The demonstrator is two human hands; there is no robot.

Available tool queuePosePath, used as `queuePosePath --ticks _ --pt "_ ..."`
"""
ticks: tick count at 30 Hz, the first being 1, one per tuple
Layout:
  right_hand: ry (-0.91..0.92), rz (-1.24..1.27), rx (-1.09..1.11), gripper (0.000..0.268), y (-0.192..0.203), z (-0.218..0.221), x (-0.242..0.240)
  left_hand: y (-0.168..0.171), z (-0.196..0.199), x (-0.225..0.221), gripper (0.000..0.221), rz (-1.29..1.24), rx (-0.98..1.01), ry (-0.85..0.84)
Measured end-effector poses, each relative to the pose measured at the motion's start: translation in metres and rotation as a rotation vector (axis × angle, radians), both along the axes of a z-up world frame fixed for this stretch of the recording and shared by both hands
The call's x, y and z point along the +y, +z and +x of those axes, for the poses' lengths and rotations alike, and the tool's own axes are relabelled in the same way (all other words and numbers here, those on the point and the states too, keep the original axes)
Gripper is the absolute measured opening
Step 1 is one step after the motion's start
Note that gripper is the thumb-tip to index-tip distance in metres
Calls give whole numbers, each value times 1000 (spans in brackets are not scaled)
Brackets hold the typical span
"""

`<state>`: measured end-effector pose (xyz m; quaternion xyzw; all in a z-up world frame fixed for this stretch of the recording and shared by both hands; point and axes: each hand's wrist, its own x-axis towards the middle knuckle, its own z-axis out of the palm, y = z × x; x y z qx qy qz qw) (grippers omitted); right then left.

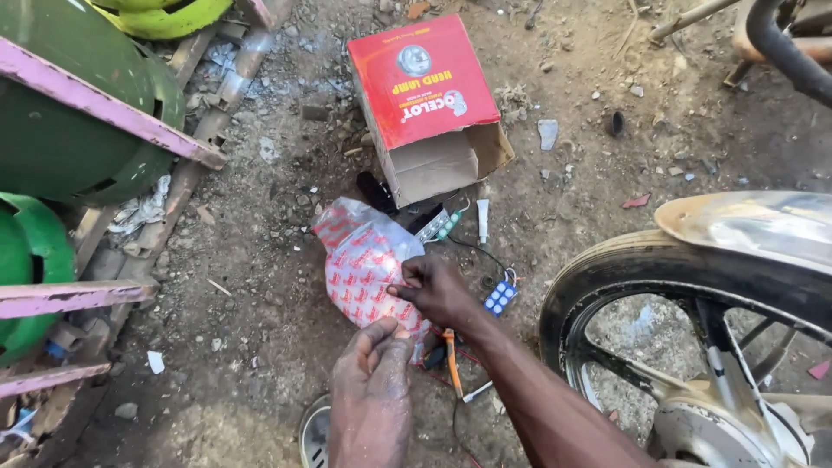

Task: Unpacking a new headlight from its packaging and installing it onto a motorcycle, including connecting the electrical wiring.

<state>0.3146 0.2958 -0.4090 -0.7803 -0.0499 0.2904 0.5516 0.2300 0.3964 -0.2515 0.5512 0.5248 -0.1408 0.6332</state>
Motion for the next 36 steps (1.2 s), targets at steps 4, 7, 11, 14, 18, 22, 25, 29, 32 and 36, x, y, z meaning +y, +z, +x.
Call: queuePosePath --ticks 4,7,11,14,18,22,25,29,32,36 --pt "31 179 -218 62 41 -6 -25 33 3 -2 38 47 73 47" --pt "53 19 -340 61 114 -24 -63 42 2 1 85 92 -32 95" --pt "67 -172 -534 63 205 -68 -89 68 6 -5 114 378 -142 -266" --pt "244 -136 -712 31 251 -90 -107 75 7 -20 82 101 -225 0" --pt "71 -31 -619 36 253 -103 -135 59 -9 -38 35 370 -167 37" --pt "-242 -106 -274 14 242 -110 -170 70 -19 -60 44 432 -264 -69" --pt "-479 57 39 11 221 -116 -185 71 -30 -74 39 301 -524 -100" --pt "-289 -218 -63 74 258 -105 -169 65 -45 -93 25 572 -780 -297" --pt "-24 -16 -315 69 258 -103 -167 80 -54 -107 34 573 -949 -427" --pt "97 5 -611 15 258 -96 -172 89 -56 -112 43 635 -1049 -495"
